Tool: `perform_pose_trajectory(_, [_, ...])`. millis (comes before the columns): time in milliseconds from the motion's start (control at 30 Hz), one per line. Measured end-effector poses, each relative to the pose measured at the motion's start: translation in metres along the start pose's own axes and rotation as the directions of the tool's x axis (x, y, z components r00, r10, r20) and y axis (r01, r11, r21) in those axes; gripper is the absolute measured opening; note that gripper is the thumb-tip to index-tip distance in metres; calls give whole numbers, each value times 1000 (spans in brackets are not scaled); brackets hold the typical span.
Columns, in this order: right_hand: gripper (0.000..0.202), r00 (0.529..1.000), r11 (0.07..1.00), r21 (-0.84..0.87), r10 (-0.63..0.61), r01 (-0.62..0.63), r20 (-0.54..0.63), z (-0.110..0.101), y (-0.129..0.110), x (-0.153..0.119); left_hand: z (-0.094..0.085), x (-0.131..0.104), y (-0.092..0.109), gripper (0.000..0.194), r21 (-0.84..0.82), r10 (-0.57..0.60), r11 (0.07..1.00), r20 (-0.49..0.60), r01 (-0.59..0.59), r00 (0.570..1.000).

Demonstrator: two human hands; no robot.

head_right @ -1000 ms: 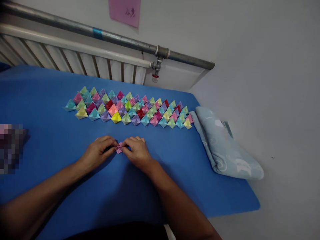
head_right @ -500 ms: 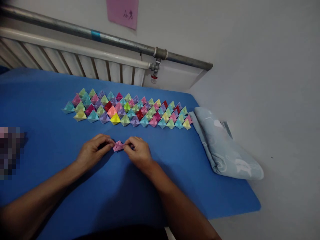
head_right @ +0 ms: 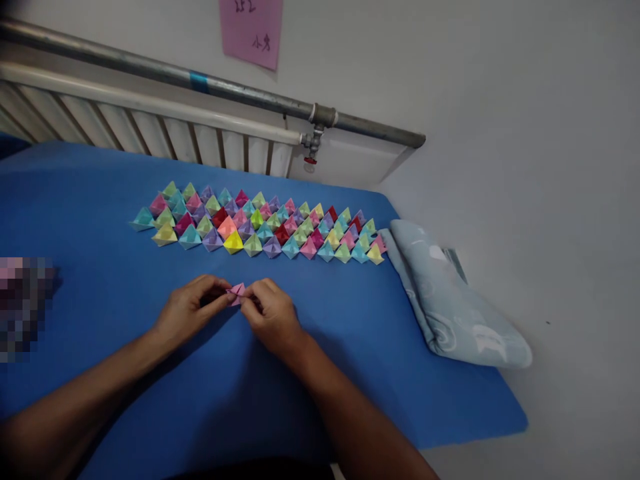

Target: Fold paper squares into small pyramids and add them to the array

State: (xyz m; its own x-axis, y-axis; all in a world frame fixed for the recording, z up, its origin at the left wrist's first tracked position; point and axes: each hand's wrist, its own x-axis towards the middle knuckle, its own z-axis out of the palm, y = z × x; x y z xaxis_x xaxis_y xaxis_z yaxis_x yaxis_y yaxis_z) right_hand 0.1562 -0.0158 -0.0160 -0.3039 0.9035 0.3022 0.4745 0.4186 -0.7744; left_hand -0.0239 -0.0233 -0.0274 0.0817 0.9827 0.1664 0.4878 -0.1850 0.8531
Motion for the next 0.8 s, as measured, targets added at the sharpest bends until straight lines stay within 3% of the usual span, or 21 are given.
perform_pose_trajectory(200, [12, 1000, 1000, 21, -10, 9, 14, 1, -1, -1, 0, 1, -3, 16, -30, 30, 999, -15, -31, 999])
perform_pose_trajectory(467, [10, 998, 997, 42, 66, -66, 16, 2, -1, -2, -1, 2, -1, 16, -26, 0, 1000, 10, 1, 1000])
perform_pose_trajectory(800, [9, 996, 999, 9, 48, -49, 69, 8, 1, -5, -2, 4, -3, 25, -217, -201, 954, 41, 205, 979])
